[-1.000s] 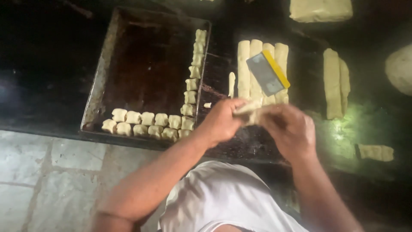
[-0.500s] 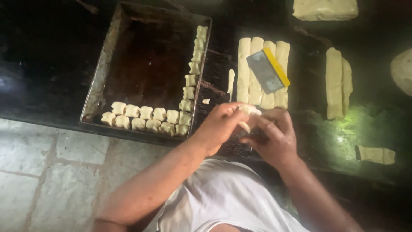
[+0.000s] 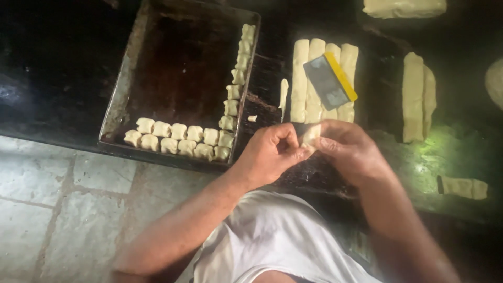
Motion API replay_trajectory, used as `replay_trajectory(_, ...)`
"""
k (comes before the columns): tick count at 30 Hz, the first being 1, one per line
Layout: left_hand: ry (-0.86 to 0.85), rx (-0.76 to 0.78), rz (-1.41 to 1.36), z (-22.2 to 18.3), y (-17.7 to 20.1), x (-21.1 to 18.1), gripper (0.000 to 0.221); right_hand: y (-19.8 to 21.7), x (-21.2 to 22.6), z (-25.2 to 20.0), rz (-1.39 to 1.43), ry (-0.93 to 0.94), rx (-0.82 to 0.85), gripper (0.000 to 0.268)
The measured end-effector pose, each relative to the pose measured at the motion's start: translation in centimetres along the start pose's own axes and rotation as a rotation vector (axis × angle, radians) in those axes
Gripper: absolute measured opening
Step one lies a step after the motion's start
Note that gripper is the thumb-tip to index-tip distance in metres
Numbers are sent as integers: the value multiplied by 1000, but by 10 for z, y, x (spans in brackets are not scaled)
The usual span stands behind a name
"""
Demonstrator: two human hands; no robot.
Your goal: Manually fold and shape small pieces of dough and place them into a baking tray.
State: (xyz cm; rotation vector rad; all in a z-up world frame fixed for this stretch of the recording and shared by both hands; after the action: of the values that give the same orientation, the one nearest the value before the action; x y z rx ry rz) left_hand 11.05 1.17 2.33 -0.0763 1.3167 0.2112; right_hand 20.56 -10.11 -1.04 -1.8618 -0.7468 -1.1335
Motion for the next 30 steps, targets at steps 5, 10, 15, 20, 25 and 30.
replay_trajectory(5,101,-89,-142,-5,2,-4,38,11,9,5,-233,8,-208,16)
replay_trajectory(10,211,75,35,-11,-2,26,21,-61,61,-39,-1191,850,-412,16)
replay_trajectory(15,422,-181,-266,-23,23,49,39,-96,55,-35,-1377,1062,-303,24)
replay_trajectory(20,317,-286,-543,-23,41,52,26,-122,50,-19,-1402,1110,-272,38)
replay_trajectory(25,222,-337,-256,-33,95,30,30,-152,62,0,-1372,1085,-105,27)
replay_trajectory(30,339,-205,226,-50,143,8,21,-200,58,59,-1404,755,-15,29)
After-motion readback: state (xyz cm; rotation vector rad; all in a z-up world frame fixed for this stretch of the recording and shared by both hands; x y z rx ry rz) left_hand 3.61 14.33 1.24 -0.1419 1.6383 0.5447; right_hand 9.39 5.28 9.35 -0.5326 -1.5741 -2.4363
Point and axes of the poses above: each hand's wrist, its own z-axis towards the middle knuckle, its own y-axis out of the back of the hand, x = y × z, the point moved 10 cm from there along z, towards the middle knuckle, and after that the axes turned 7 degrees about -y, right-handed, at the moved point
